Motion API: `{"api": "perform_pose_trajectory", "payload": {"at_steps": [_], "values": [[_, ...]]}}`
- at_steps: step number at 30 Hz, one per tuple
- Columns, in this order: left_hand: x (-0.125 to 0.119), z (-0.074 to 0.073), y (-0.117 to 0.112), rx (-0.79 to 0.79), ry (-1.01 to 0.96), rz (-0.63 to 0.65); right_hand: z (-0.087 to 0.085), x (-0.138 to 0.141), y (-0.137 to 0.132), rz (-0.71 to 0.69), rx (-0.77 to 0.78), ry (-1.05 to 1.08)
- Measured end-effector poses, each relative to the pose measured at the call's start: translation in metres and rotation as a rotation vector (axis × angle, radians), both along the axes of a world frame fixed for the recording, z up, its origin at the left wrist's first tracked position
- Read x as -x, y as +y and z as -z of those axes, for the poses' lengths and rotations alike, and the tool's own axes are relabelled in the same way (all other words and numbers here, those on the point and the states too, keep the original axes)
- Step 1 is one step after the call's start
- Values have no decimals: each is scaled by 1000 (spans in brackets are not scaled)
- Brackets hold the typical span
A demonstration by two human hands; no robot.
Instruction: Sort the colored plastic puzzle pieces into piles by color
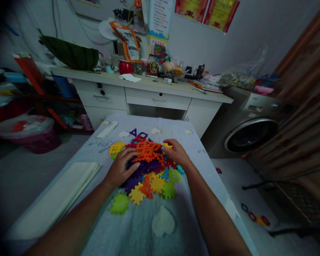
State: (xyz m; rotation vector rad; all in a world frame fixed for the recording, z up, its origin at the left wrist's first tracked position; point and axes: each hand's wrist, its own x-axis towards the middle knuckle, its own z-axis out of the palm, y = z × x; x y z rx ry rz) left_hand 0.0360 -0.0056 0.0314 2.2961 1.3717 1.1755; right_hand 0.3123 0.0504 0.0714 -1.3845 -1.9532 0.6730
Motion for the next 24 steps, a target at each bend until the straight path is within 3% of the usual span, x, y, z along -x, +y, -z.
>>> {"api": "perform_pose_trajectory", "payload": {"at_steps": [2,5,7,10,17,24], "values": [[2,4,3,11,69,-106,4,-14,-1,202,-43,-169],[3,9,4,107,215,-210,14,-30,-5,457,60,-448],[2,9,3,168,308,-227,21,-30,-10,491,144,-549],[-1,8,1,207,367,-194,27,-18,-16,398,148,-559],[-6,1,4,241,350,-50,32,15,-18,250,193,-59],[-17,1,6,215,222,106,33,28,-24,99,247,381]]}}
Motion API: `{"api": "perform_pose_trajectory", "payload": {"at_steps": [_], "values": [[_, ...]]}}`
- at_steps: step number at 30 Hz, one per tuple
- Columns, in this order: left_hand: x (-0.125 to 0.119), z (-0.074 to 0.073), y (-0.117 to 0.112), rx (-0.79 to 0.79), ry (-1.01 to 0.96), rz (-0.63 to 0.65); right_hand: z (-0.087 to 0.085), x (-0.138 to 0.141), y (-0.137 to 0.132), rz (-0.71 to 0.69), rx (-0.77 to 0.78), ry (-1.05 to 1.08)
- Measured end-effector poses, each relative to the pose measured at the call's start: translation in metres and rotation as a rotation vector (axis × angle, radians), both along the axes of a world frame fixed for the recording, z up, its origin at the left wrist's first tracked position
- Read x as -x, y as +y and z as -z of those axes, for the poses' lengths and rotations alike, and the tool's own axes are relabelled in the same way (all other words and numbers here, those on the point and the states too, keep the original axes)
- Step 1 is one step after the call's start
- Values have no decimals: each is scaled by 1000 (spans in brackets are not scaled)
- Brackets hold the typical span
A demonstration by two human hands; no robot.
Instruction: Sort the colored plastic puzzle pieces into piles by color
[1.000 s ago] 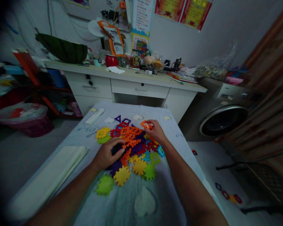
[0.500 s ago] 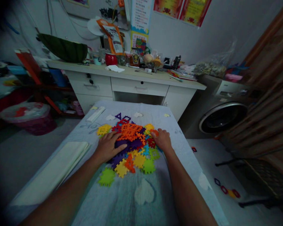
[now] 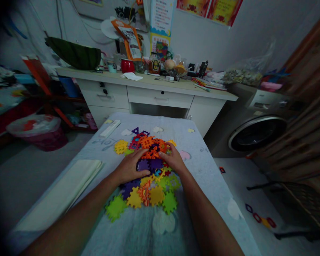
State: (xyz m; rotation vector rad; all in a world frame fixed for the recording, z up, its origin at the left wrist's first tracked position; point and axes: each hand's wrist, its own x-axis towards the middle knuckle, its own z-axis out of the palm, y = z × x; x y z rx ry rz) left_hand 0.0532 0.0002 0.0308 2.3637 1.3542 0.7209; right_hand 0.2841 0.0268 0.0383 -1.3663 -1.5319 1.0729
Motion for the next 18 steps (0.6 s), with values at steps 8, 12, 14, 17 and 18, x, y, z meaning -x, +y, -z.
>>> {"api": "perform_pose_trajectory", "payload": {"at_steps": [8,12,14,17,18], "values": [[-14,-5,-4,-74,-151,77,-19,11,-6,-179,-115,174],[-9,-10,-7,-208,-244,-5,-35,17,3,-270,-138,180],[-4,-13,-7,-266,-305,-88,-41,17,13,-314,-154,160],[6,-19,-6,-277,-401,-236,-46,13,32,-372,-221,80],[10,-21,-5,-262,-422,-279,-47,11,38,-381,-245,33]]}}
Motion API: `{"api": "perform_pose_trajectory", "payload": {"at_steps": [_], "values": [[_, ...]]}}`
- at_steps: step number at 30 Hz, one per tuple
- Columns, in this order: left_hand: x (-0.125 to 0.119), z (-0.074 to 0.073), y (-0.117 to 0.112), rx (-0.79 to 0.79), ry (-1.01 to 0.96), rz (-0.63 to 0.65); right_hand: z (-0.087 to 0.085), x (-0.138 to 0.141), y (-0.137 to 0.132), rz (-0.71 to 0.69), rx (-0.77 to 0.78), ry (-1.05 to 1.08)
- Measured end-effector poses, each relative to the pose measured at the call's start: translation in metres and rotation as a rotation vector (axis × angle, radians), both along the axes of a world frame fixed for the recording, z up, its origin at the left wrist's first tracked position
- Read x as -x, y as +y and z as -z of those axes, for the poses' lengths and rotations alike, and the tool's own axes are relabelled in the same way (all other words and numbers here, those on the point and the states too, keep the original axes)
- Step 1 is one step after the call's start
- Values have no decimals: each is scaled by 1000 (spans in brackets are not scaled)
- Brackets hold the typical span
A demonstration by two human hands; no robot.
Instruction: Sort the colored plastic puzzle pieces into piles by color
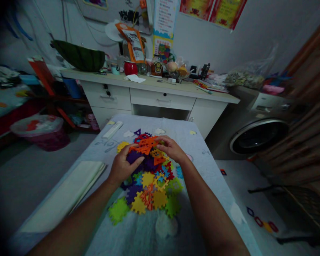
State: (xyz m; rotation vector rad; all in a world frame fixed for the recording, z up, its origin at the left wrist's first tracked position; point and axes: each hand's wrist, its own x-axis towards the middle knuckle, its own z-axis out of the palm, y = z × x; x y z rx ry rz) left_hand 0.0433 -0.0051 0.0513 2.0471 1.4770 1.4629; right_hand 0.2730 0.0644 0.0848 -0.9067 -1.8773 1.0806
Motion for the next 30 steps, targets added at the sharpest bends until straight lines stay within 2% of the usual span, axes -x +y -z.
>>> {"api": "perform_pose_trajectory", "payload": {"at_steps": [2,6,8,13,15,17,23,26,30], "values": [[7,-1,2,45,-32,-51,-1,-4,10,41,-50,-113],[15,5,9,75,7,-70,-1,0,27,311,-124,-423],[16,11,11,85,77,-90,1,9,38,375,-134,-552],[17,19,10,209,297,-305,11,39,67,421,75,-665],[17,22,8,313,336,-349,17,48,76,388,158,-650],[17,26,8,388,352,-330,23,53,80,317,206,-631],[14,35,14,349,339,-126,35,54,72,19,267,-360],[13,34,17,292,250,-63,31,49,58,-47,276,-214],[8,30,18,163,121,50,12,42,30,-121,304,7]]}}
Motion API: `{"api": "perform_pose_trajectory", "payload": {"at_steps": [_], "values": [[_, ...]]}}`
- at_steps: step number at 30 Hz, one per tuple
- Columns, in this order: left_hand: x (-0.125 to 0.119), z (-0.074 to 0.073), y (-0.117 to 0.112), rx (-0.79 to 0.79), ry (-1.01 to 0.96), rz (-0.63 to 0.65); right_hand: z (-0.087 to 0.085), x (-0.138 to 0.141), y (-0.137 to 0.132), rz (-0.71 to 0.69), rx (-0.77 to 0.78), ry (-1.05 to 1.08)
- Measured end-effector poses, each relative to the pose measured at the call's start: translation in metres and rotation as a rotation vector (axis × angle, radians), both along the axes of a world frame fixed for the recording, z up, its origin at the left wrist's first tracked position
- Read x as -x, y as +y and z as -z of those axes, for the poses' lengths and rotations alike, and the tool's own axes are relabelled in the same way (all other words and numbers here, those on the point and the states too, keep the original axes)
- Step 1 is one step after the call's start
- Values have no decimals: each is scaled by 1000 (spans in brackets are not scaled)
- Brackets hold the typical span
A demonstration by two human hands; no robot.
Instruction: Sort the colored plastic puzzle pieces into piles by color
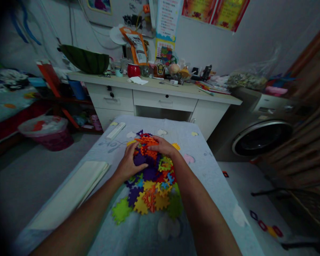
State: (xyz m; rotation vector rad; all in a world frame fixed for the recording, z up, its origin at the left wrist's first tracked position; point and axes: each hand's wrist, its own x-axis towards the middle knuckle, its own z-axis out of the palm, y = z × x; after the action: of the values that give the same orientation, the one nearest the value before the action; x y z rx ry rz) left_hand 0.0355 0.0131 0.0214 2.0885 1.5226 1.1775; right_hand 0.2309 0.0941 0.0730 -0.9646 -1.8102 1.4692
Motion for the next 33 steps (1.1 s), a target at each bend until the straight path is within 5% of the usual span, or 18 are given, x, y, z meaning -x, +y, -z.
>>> {"api": "perform_pose_trajectory", "payload": {"at_steps": [8,14,24,27,33], "values": [[-12,-21,-14,-101,-48,46,-24,-25,-50,136,-177,-15],[-8,-25,-16,-41,-11,110,-9,-59,-68,318,-490,-273],[3,-60,-38,221,408,212,21,-117,-148,219,-453,-548],[14,-55,-53,238,450,198,33,-116,-169,159,-426,-621],[32,-20,-90,365,518,240,49,-93,-180,129,-422,-762]]}}
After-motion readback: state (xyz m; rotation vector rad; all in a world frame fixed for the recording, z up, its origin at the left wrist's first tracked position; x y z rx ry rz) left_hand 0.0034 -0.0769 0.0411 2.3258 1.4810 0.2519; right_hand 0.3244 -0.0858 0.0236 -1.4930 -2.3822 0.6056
